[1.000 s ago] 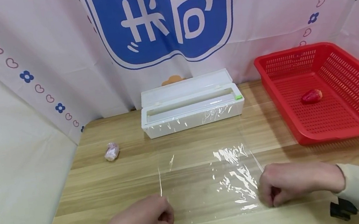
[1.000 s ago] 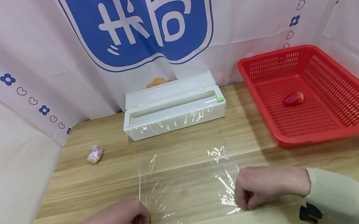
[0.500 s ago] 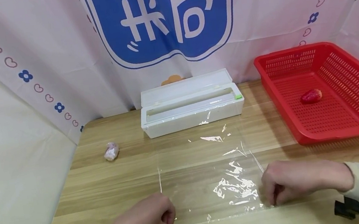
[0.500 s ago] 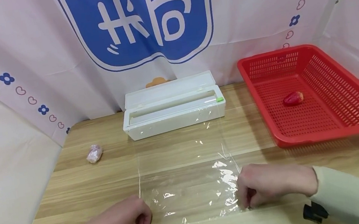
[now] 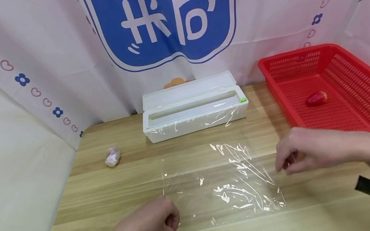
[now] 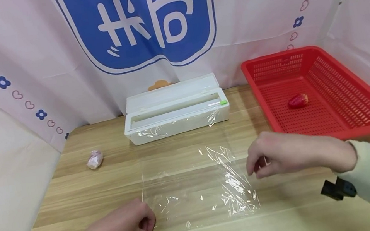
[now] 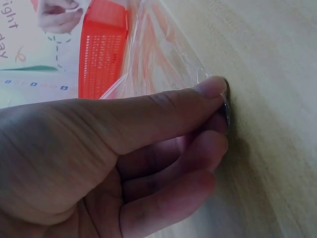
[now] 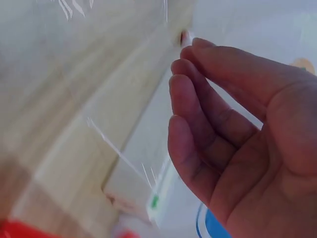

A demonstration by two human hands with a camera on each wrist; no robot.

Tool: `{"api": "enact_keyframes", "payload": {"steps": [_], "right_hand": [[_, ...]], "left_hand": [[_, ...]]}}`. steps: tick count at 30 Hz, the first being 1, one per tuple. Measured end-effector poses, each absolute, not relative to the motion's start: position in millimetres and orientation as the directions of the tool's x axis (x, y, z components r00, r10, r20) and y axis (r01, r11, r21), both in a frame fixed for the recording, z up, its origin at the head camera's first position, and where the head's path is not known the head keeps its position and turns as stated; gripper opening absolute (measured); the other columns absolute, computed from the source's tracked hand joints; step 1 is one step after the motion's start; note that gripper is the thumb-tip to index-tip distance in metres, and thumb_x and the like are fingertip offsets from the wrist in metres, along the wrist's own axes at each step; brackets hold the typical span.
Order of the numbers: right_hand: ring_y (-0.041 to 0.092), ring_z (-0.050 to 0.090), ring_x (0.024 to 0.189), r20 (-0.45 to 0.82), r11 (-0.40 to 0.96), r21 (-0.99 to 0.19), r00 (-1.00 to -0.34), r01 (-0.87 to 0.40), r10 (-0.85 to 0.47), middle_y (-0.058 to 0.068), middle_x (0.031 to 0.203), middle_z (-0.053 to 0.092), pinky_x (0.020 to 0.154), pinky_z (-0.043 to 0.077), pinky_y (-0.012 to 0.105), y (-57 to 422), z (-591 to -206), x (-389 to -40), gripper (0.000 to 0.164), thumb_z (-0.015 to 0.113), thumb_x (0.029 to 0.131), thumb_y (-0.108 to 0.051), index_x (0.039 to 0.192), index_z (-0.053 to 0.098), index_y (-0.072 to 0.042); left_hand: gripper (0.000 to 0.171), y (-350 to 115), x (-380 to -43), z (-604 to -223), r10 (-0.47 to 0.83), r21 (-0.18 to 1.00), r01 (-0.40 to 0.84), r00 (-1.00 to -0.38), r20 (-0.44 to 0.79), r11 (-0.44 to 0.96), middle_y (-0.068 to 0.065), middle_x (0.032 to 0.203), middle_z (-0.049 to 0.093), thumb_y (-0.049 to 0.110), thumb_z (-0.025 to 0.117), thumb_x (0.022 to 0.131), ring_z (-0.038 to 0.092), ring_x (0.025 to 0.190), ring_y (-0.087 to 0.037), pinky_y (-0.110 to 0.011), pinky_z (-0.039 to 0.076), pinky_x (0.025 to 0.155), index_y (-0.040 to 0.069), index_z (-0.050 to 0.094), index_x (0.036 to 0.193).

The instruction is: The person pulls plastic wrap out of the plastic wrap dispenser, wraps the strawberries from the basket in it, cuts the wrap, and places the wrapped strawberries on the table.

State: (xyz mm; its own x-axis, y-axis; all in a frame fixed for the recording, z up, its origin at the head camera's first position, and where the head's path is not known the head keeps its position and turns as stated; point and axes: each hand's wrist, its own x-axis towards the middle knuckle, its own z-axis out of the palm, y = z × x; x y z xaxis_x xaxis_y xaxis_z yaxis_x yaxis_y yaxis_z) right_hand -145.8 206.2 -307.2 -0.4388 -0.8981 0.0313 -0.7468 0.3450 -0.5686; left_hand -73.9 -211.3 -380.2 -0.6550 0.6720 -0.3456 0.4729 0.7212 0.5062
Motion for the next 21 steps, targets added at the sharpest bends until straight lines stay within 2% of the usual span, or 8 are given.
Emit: {"api": "enact_keyframes", "payload": {"steps": [3, 5, 8, 11, 15, 21], "right_hand": [[-0.005, 0.058, 0.073, 0.017, 0.425, -0.518, -0.505, -0.742, -0.863, -0.021, 0.088, 0.067, 0.063, 0.052, 0.018, 215, -292, -155, 0.013, 0.070, 0.085, -0.029, 0.098, 0.071, -0.033], [-0.003, 0.059, 0.074, -0.001, 0.505, -0.482, -0.576, -0.716, -0.818, -0.021, 0.089, 0.067, 0.064, 0.053, 0.019, 223, -281, -162, 0.016, 0.072, 0.083, -0.032, 0.099, 0.071, -0.036], [-0.001, 0.059, 0.075, -0.034, 0.640, -0.414, -0.692, -0.647, -0.722, -0.021, 0.088, 0.067, 0.065, 0.053, 0.019, 238, -264, -177, 0.020, 0.076, 0.079, -0.035, 0.098, 0.071, -0.037], [0.001, 0.060, 0.073, -0.065, 0.751, -0.364, -0.789, -0.551, -0.611, -0.016, 0.088, 0.069, 0.065, 0.053, 0.019, 254, -247, -196, 0.023, 0.079, 0.076, -0.031, 0.098, 0.072, -0.033], [0.005, 0.061, 0.073, -0.090, 0.839, -0.293, -0.860, -0.459, -0.502, -0.008, 0.090, 0.071, 0.065, 0.052, 0.019, 273, -234, -226, 0.024, 0.079, 0.077, -0.026, 0.101, 0.074, -0.025], [0.009, 0.062, 0.083, -0.116, 0.896, -0.178, -0.896, -0.407, -0.429, -0.002, 0.097, 0.072, 0.068, 0.050, 0.021, 296, -233, -262, 0.031, 0.075, 0.081, -0.031, 0.110, 0.072, -0.020]], "left_hand": [[0.023, -211, -74, -380, 0.677, 0.504, 0.482, -0.654, -0.338, 0.717, 0.019, 0.048, 0.043, 0.007, 0.079, 0.062, 0.037, 0.044, 0.012, -0.012, 0.038, 0.044, 0.019, 0.060, 0.056], [0.023, -211, -75, -380, 0.680, 0.504, 0.486, -0.652, -0.336, 0.714, 0.019, 0.048, 0.043, 0.007, 0.079, 0.062, 0.037, 0.044, 0.012, -0.011, 0.038, 0.044, 0.018, 0.060, 0.056], [0.023, -210, -75, -380, 0.682, 0.497, 0.493, -0.652, -0.332, 0.714, 0.019, 0.048, 0.044, 0.008, 0.079, 0.062, 0.037, 0.044, 0.013, -0.011, 0.038, 0.044, 0.019, 0.060, 0.056], [0.023, -211, -75, -380, 0.680, 0.498, 0.490, -0.654, -0.333, 0.715, 0.019, 0.048, 0.044, 0.008, 0.079, 0.062, 0.037, 0.044, 0.013, -0.011, 0.038, 0.044, 0.019, 0.060, 0.056], [0.023, -211, -75, -380, 0.678, 0.503, 0.484, -0.653, -0.337, 0.716, 0.019, 0.048, 0.043, 0.007, 0.079, 0.062, 0.038, 0.045, 0.011, -0.012, 0.037, 0.044, 0.018, 0.060, 0.056], [0.023, -211, -75, -379, 0.676, 0.498, 0.483, -0.652, -0.345, 0.720, 0.020, 0.049, 0.040, 0.007, 0.078, 0.061, 0.036, 0.046, 0.009, -0.011, 0.034, 0.044, 0.018, 0.059, 0.055]]}}
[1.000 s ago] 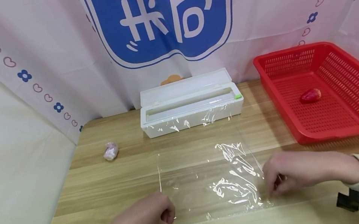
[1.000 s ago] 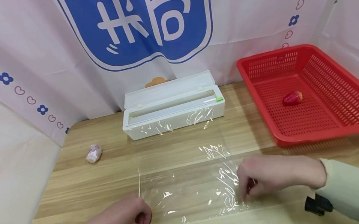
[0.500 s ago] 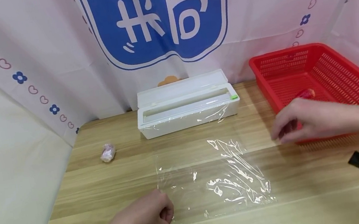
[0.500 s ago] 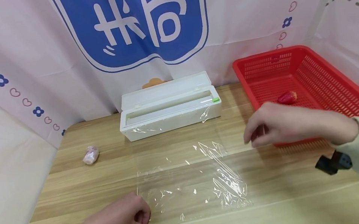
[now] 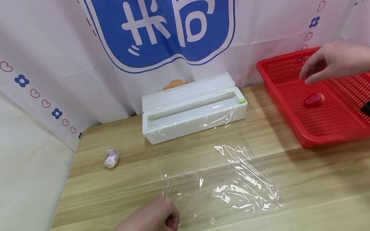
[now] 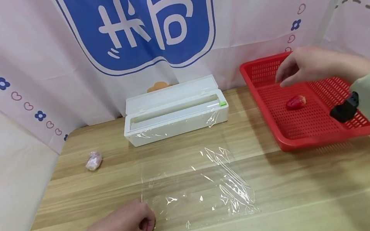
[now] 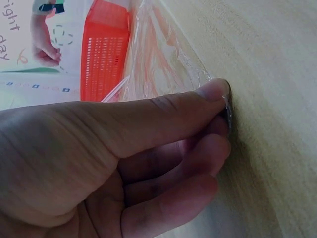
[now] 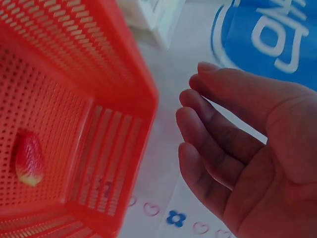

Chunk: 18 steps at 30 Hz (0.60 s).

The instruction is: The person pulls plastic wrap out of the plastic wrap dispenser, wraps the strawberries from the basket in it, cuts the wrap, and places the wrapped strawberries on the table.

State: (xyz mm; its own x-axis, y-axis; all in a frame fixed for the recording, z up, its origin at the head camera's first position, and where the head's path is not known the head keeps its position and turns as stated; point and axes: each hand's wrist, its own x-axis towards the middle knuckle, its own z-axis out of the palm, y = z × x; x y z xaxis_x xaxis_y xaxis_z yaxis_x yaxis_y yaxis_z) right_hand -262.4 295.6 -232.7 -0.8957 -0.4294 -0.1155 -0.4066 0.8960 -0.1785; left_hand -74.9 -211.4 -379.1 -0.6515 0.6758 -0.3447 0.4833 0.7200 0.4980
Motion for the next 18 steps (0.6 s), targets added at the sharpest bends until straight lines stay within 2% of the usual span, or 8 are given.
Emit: {"api": "enact_keyframes", "payload": {"steps": [7, 14, 18], "right_hand": [[0.014, 0.061, 0.089, -0.143, 0.915, -0.197, -0.913, -0.353, -0.383, 0.004, 0.105, 0.071, 0.075, 0.054, 0.035, 316, -250, -288, 0.046, 0.075, 0.079, -0.037, 0.119, 0.069, -0.015], [0.024, 0.062, 0.093, -0.204, 0.898, -0.347, -0.913, -0.270, -0.354, 0.020, 0.112, 0.066, 0.080, 0.056, 0.050, 332, -281, -308, 0.057, 0.077, 0.077, -0.034, 0.122, 0.063, -0.001], [0.035, 0.061, 0.098, -0.227, 0.913, -0.317, -0.914, -0.258, -0.337, 0.027, 0.117, 0.063, 0.081, 0.054, 0.057, 336, -296, -314, 0.065, 0.079, 0.073, -0.038, 0.123, 0.062, 0.000]], "left_hand": [[0.023, -211, -75, -380, 0.666, 0.492, 0.476, -0.661, -0.345, 0.728, 0.019, 0.049, 0.042, 0.008, 0.080, 0.061, 0.038, 0.046, 0.008, -0.012, 0.035, 0.044, 0.019, 0.060, 0.055], [0.023, -211, -75, -381, 0.657, 0.493, 0.465, -0.668, -0.349, 0.735, 0.018, 0.048, 0.043, 0.009, 0.082, 0.061, 0.039, 0.046, 0.009, -0.012, 0.037, 0.044, 0.018, 0.061, 0.056], [0.023, -210, -74, -381, 0.652, 0.491, 0.461, -0.672, -0.352, 0.740, 0.018, 0.048, 0.044, 0.009, 0.082, 0.061, 0.039, 0.046, 0.009, -0.013, 0.037, 0.044, 0.018, 0.061, 0.056]]}}
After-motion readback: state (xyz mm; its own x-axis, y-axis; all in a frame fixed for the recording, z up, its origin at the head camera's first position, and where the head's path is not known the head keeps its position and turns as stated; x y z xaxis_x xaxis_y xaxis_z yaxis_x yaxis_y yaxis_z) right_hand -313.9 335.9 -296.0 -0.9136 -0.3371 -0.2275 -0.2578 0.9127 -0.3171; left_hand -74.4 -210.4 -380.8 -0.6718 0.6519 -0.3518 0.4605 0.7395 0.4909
